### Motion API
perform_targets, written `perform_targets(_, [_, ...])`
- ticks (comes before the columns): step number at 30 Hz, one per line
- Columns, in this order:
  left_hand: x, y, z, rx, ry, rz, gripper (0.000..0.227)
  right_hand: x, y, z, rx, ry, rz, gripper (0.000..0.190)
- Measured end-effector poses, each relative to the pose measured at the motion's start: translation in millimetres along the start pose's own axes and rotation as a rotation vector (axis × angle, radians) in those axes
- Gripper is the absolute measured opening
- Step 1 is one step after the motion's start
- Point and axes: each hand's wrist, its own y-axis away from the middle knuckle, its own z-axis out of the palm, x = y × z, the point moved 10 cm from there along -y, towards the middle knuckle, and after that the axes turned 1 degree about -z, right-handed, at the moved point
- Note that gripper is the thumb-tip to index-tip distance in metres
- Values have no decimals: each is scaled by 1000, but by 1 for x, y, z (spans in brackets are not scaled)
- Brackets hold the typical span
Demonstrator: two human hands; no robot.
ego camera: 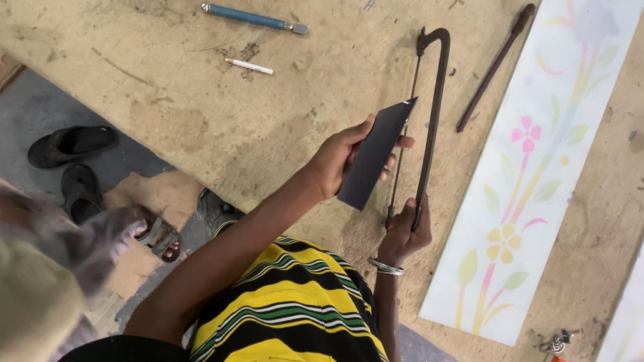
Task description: The person uses a hacksaw to cut a small metal piece held on a workbench. The person repeatedly saws the metal piece, adjusting grip and position as needed, while other tools and painted panels remain on the bench.
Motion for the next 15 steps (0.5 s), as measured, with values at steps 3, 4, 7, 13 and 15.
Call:
perform_targets(3, [7,11,41,-160,133,-36,53,5,-3,-2,11,27,-40,31])
perform_targets(4, [5,15,53,-214,174,-70,54,8,-3,-4,18,39,-42,31])
perform_targets(7, [-3,27,81,-367,295,-163,56,15,-7,-9,32,86,-62,29])
perform_targets(13, [-6,46,125,-569,326,-220,51,10,-7,-1,-78,34,-262,27])
perform_targets(15, [-8,52,139,-579,310,-296,51,14,-6,-4,-53,134,-257,30])
